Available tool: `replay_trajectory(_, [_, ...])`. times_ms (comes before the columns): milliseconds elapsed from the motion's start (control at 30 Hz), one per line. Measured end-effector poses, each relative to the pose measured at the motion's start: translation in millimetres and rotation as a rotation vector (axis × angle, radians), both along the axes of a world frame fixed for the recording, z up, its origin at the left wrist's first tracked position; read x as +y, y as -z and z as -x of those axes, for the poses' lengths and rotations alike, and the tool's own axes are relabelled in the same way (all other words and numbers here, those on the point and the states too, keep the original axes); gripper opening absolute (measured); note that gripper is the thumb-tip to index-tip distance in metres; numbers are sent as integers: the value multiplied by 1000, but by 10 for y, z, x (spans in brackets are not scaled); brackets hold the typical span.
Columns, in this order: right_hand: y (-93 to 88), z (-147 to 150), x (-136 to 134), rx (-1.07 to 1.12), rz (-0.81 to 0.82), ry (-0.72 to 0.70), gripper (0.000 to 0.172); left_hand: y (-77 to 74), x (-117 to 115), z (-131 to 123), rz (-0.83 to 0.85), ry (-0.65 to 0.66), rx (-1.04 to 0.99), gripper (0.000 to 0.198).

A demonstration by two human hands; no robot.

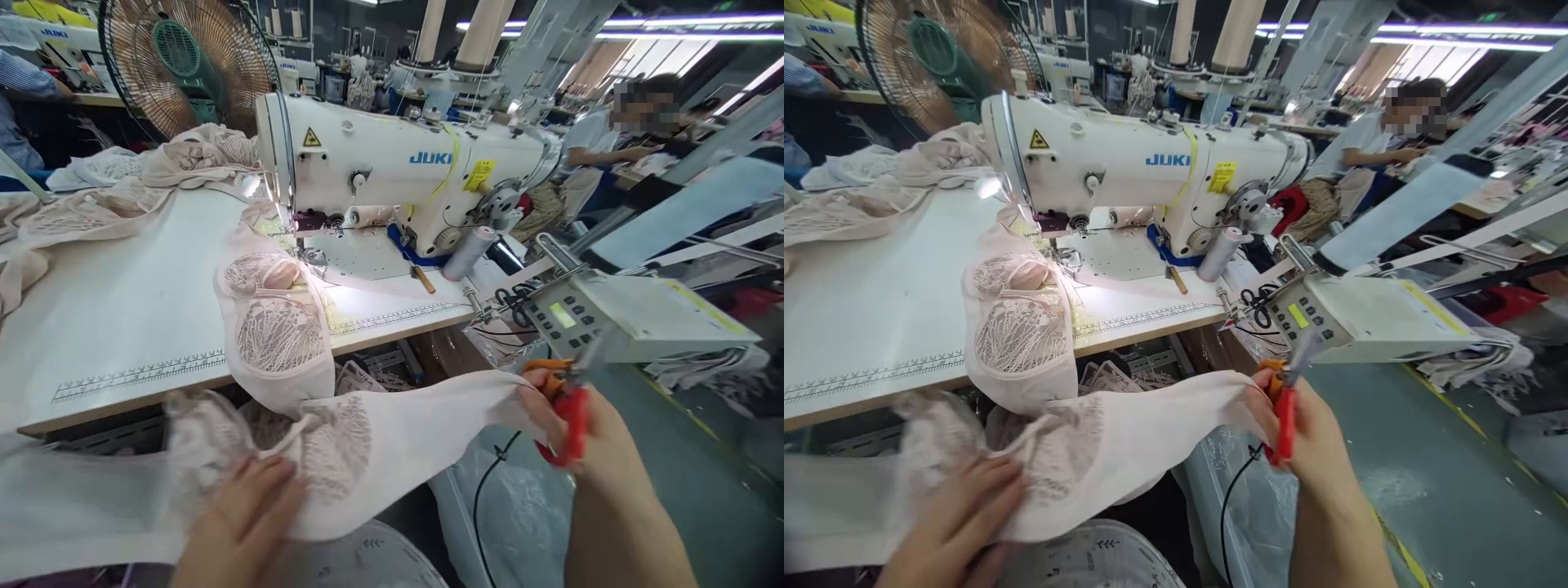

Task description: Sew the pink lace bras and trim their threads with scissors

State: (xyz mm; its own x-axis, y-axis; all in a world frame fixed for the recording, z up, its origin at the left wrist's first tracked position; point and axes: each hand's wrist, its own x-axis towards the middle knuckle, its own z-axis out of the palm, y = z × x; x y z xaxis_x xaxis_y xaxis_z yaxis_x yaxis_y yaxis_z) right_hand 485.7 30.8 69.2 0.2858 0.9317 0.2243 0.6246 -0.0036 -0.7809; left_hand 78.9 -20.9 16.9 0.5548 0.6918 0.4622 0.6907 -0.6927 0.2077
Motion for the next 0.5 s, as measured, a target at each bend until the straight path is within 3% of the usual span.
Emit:
replay_trajectory(100, [-27,-67,-53,-372,182,25,28,54,126,-249,164,148,119,37])
replay_trajectory(167, [13,113,-29,-363,216,-67,27,-2,220,-213,220,103,84,27])
replay_trajectory(333, [319,1109,364,56,187,-479,20,-353,679,101,4,-112,30,28])
replay_trajectory(433, [478,1724,647,422,182,-467,33,-515,1023,238,-107,-269,65,36])
replay_trajectory(500, [525,1983,699,619,159,-402,38,-531,1189,340,-118,-334,104,42])
